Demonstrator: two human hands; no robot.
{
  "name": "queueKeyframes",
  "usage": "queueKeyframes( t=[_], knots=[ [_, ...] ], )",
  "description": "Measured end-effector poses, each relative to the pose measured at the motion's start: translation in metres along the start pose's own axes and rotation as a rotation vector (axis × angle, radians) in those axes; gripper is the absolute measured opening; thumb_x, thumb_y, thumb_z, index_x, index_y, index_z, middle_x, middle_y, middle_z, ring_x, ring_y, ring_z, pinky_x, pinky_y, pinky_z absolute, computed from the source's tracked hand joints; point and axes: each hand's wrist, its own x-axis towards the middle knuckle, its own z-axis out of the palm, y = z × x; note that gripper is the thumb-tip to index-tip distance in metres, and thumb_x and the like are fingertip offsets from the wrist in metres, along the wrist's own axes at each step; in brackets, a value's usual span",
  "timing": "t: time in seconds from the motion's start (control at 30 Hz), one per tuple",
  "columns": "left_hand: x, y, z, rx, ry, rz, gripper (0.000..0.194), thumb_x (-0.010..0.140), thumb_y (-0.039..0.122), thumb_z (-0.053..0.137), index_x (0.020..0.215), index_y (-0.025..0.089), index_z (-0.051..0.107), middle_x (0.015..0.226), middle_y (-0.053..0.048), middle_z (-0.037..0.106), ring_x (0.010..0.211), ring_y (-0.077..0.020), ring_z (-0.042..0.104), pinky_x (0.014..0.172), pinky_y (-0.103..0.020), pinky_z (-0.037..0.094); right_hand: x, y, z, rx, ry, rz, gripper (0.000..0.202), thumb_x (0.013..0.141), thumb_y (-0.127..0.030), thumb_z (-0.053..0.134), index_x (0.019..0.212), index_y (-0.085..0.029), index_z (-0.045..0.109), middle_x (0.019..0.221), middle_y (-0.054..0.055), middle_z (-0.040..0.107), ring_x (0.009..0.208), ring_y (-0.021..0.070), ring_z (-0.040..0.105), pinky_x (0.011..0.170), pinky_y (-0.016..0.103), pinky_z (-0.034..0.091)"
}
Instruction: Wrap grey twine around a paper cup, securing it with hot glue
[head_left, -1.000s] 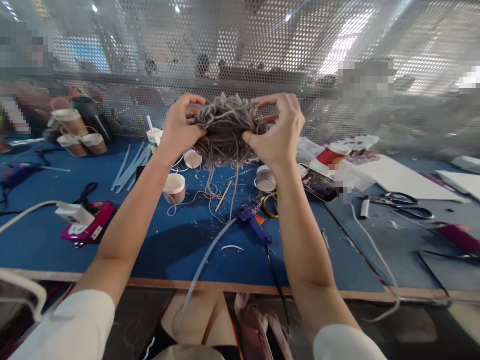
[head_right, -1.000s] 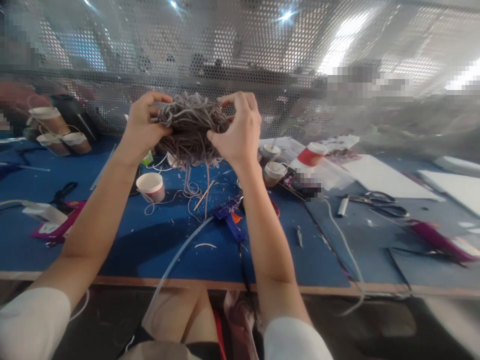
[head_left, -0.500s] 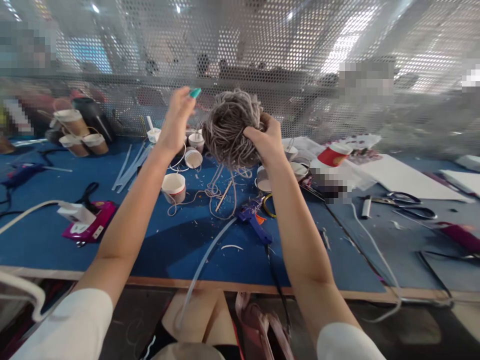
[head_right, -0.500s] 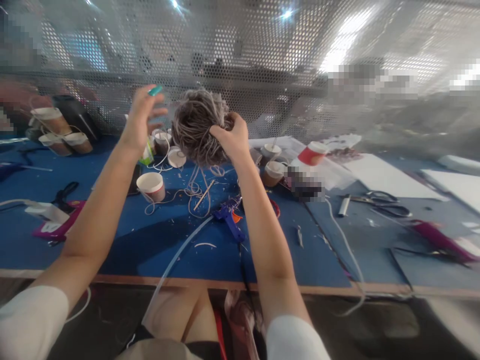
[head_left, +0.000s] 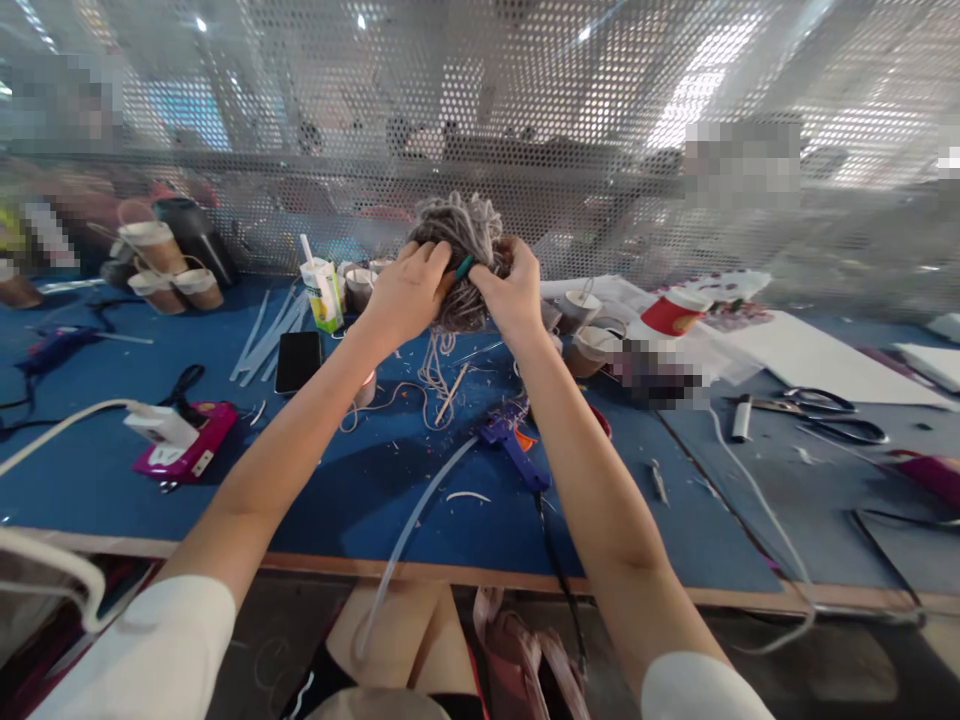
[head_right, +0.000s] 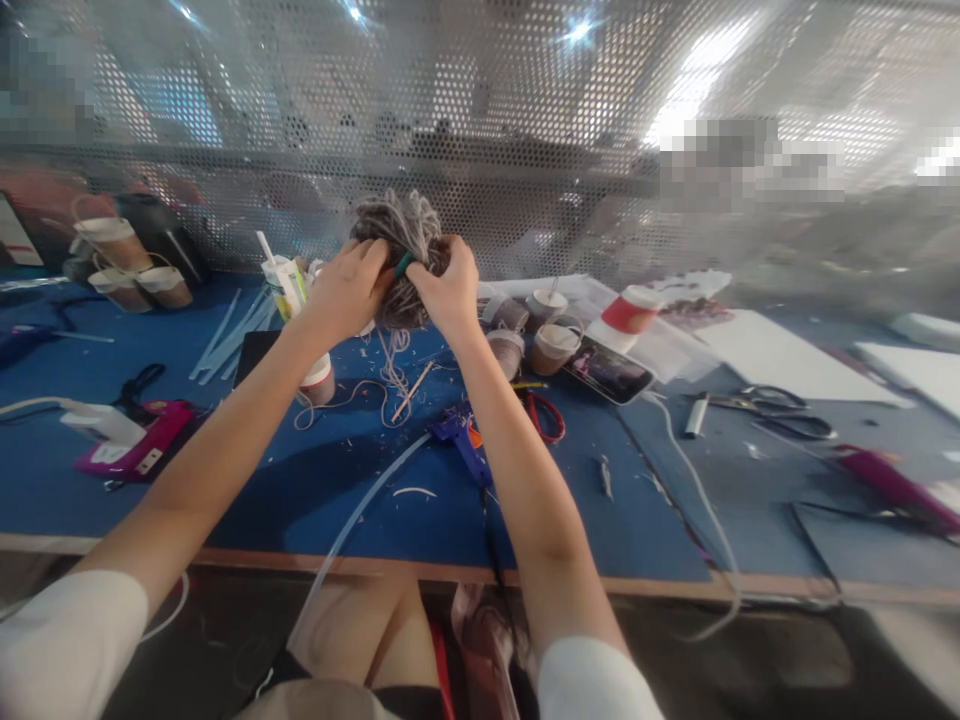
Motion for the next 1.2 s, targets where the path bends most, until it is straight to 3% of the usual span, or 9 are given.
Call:
queueKeyframes(
  t=[0.1, 0.2, 0.4, 0.5, 0.6, 0.7, 0.87, 1.03, 1.2],
  knots=[
    [0.003, -0.003, -0.003, -0.191, 0.015, 0.021, 0.014, 0.090, 0.015, 0.044, 0.080, 0.019, 0.052, 0.085, -0.006, 0.057, 0.097, -0.0251, 0.056, 0.096, -0.038, 0.039, -0.002, -0.011, 0.002, 0.069, 0.109, 0.103, 0.026, 0.067, -0.024, 0.058, 0.092, -0.022, 0.050, 0.096, 0.006, 0.062, 0.096, 0.0229, 0.059, 0.094, 0.044, 0.049],
    [0.007, -0.004, -0.007, -0.461, 0.023, -0.028, 0.030, 0.089, 0.014, 0.050, 0.061, 0.020, 0.041, 0.063, 0.001, 0.041, 0.068, -0.0153, 0.047, 0.082, -0.030, 0.041, -0.003, -0.015, 0.002, 0.140, 0.088, 0.193, 0.024, 0.064, -0.024, 0.060, 0.085, -0.022, 0.050, 0.090, 0.004, 0.064, 0.091, 0.0224, 0.061, 0.092, 0.043, 0.051],
    [0.011, -0.008, 0.001, -0.974, 0.002, -0.334, 0.035, 0.088, 0.009, 0.050, 0.055, 0.017, 0.042, 0.056, 0.005, 0.036, 0.052, -0.0077, 0.035, 0.060, -0.021, 0.034, -0.002, -0.020, -0.009, 0.394, -0.172, 0.520, 0.014, 0.061, -0.024, 0.061, 0.072, -0.021, 0.052, 0.076, 0.005, 0.061, 0.082, 0.0246, 0.062, 0.082, 0.045, 0.054],
    [0.011, -0.008, 0.007, -1.119, -0.007, -0.483, 0.031, 0.089, 0.011, 0.050, 0.061, 0.017, 0.041, 0.058, 0.005, 0.037, 0.049, -0.0058, 0.034, 0.052, -0.018, 0.029, -0.003, -0.029, -0.022, 0.472, -0.239, 0.390, 0.025, 0.068, -0.031, 0.060, 0.090, -0.021, 0.060, 0.099, 0.007, 0.064, 0.100, 0.0265, 0.061, 0.091, 0.047, 0.051],
    [0.010, -0.008, 0.009, -1.200, -0.006, -0.511, 0.026, 0.091, 0.013, 0.049, 0.066, 0.017, 0.044, 0.059, 0.006, 0.037, 0.049, -0.0052, 0.035, 0.050, -0.017, 0.027, -0.006, -0.035, -0.025, 0.197, -0.123, 0.095, 0.049, 0.067, -0.032, 0.067, 0.114, -0.028, 0.057, 0.131, 0.005, 0.055, 0.129, 0.0293, 0.045, 0.105, 0.053, 0.041],
    [0.010, -0.006, 0.008, -1.271, -0.019, -0.486, 0.018, 0.091, 0.014, 0.048, 0.073, 0.018, 0.051, 0.064, 0.005, 0.044, 0.052, -0.0055, 0.042, 0.052, -0.017, 0.032, -0.009, -0.034, -0.015, -0.045, -0.144, -0.113, 0.052, 0.066, -0.024, 0.069, 0.116, -0.028, 0.056, 0.133, 0.006, 0.055, 0.131, 0.0293, 0.044, 0.110, 0.054, 0.036],
    [0.010, -0.007, 0.006, -1.290, -0.023, -0.464, 0.018, 0.089, 0.012, 0.051, 0.071, 0.017, 0.050, 0.062, 0.005, 0.042, 0.050, -0.0049, 0.041, 0.050, -0.016, 0.032, -0.011, -0.025, 0.000, -0.164, -0.124, -0.127, 0.034, 0.070, -0.018, 0.064, 0.104, -0.025, 0.058, 0.113, 0.008, 0.063, 0.116, 0.0297, 0.054, 0.105, 0.054, 0.039],
    [0.010, -0.013, 0.007, -1.218, -0.038, -0.415, 0.022, 0.093, 0.020, 0.046, 0.072, 0.018, 0.048, 0.063, 0.005, 0.039, 0.053, -0.0058, 0.045, 0.054, -0.018, 0.038, -0.008, -0.015, -0.004, -0.246, -0.114, -0.169, 0.033, 0.072, -0.021, 0.065, 0.103, -0.026, 0.060, 0.111, 0.008, 0.059, 0.115, 0.0327, 0.051, 0.105, 0.061, 0.034],
    [0.011, -0.012, 0.001, -1.303, 0.022, -0.352, 0.028, 0.096, 0.020, 0.040, 0.068, 0.019, 0.044, 0.064, 0.003, 0.041, 0.054, -0.0057, 0.043, 0.054, -0.018, 0.038, -0.005, -0.006, -0.009, -0.238, -0.093, -0.170, 0.027, 0.075, -0.024, 0.065, 0.102, -0.026, 0.062, 0.108, 0.008, 0.058, 0.113, 0.0304, 0.051, 0.103, 0.057, 0.038]
  ],
)
